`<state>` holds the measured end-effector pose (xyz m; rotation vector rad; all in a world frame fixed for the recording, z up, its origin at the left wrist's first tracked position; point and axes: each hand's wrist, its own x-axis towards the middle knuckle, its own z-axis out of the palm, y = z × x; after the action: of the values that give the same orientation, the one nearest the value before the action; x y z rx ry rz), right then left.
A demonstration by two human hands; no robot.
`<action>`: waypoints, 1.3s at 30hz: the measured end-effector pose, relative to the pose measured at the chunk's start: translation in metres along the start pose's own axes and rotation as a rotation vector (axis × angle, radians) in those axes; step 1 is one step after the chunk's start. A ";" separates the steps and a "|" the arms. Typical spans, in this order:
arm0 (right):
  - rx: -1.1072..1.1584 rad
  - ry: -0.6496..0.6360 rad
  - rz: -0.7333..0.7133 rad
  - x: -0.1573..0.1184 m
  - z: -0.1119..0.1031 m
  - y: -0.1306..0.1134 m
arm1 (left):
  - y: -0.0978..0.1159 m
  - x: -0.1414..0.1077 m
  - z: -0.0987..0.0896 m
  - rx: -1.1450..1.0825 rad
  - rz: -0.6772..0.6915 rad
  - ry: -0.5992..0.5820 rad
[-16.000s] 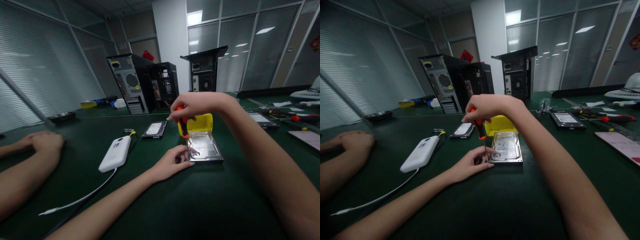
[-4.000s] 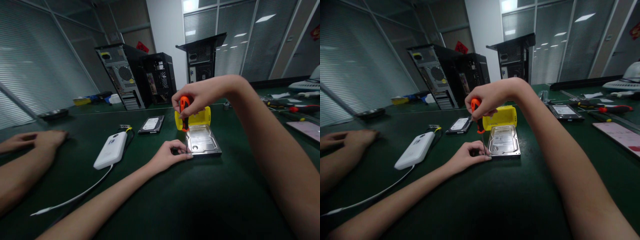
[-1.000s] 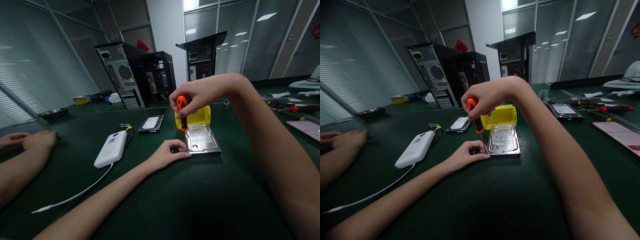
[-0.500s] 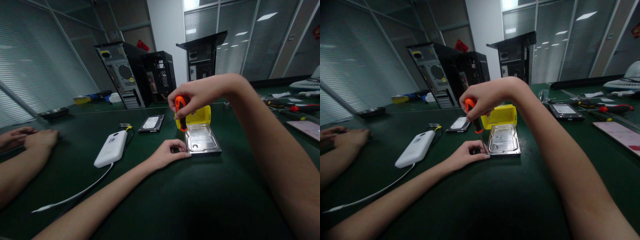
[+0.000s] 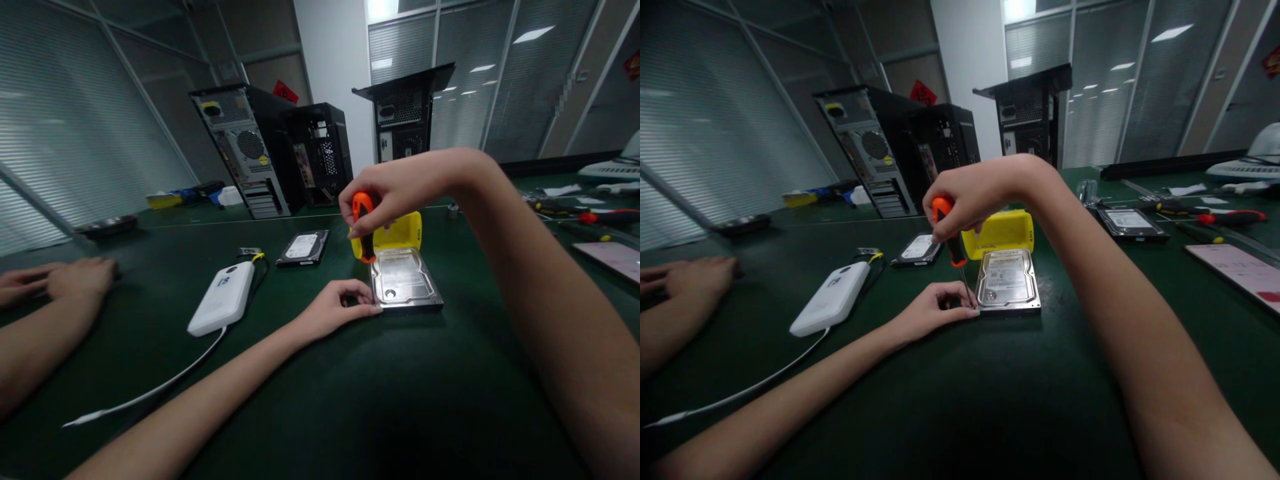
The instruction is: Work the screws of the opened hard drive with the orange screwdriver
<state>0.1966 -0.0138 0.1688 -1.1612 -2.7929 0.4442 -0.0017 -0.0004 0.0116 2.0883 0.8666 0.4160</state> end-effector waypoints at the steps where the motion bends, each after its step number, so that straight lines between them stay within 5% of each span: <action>1: 0.002 -0.001 0.004 0.000 0.000 0.000 | 0.001 0.000 0.000 -0.007 0.000 0.000; 22: -0.085 0.069 0.095 0.012 0.003 -0.007 | 0.000 0.000 0.002 -0.023 -0.034 0.004; 39: -0.083 0.086 0.037 0.011 0.003 -0.008 | 0.000 0.000 0.001 -0.063 -0.037 0.005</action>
<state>0.1829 -0.0120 0.1676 -1.2188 -2.7439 0.2769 -0.0008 -0.0012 0.0112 2.0115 0.8825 0.4235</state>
